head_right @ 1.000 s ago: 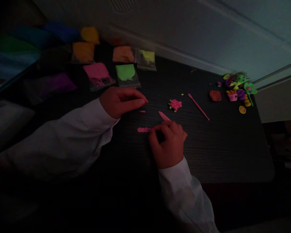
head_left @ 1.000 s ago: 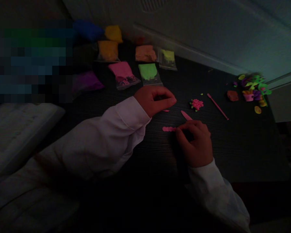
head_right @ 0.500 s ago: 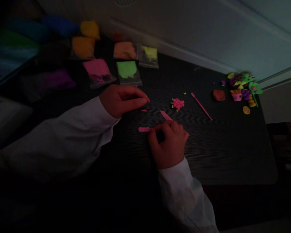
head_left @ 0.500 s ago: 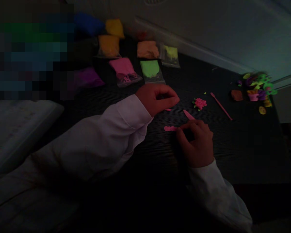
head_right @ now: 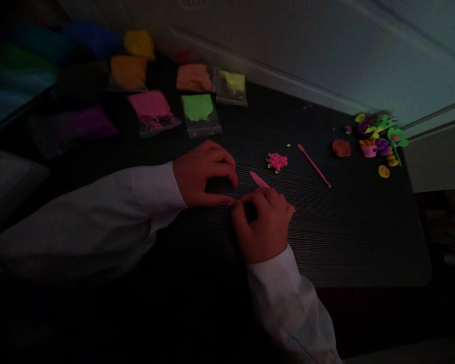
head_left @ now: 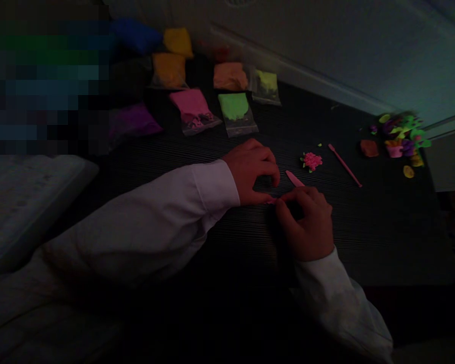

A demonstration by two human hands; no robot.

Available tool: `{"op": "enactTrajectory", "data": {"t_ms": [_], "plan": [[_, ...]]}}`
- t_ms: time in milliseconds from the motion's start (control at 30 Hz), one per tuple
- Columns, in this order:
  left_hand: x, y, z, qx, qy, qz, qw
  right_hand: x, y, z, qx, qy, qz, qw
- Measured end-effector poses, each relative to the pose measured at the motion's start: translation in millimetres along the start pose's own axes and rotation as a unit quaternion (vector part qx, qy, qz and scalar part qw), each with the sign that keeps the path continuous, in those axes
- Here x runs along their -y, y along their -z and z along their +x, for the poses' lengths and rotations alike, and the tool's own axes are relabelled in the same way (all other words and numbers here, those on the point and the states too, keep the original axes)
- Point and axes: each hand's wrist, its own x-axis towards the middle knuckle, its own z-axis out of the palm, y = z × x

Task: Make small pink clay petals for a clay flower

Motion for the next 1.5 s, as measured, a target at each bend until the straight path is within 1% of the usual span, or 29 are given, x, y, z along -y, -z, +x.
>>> {"op": "enactTrajectory", "data": {"t_ms": [167,333,500,633,867,1000,1133,1333,1500], "plan": [[0.6,-0.3,-1.1,0.013,-0.006,0.026,1.000,-1.0,0.3,0.2,0.004,0.002,0.010,1.000],[2.4,0.6,-1.4,0.027,-0.019,0.053,0.998,-2.6,0.5,-0.2,-0.008,0.001,0.023,1.000],[2.1,2.4,-1.1,0.047,-0.030,0.079,0.995,-1.7,0.2,0.7,0.005,0.001,0.002,1.000],[1.8,2.9,-1.0,0.051,-0.033,0.090,0.994,-1.2,-0.7,1.2,0.009,0.005,-0.015,1.000],[1.7,2.9,-0.6,0.054,-0.031,0.082,0.995,0.4,-2.8,0.7,-0.006,0.002,-0.029,1.000],[1.1,4.2,-0.6,0.050,-0.033,0.072,0.996,0.7,-3.2,0.8,0.000,0.002,-0.039,0.999],[1.2,4.1,-1.5,0.047,-0.043,0.058,0.996,0.0,-3.2,0.7,-0.002,0.001,-0.042,0.999],[1.5,0.6,-3.2,0.025,-0.064,0.031,0.997,0.4,-2.6,0.7,0.001,0.004,-0.044,0.999],[3.3,0.1,-2.9,0.034,-0.075,0.035,0.996,0.6,-2.3,0.7,0.007,0.002,-0.052,0.999]]}}
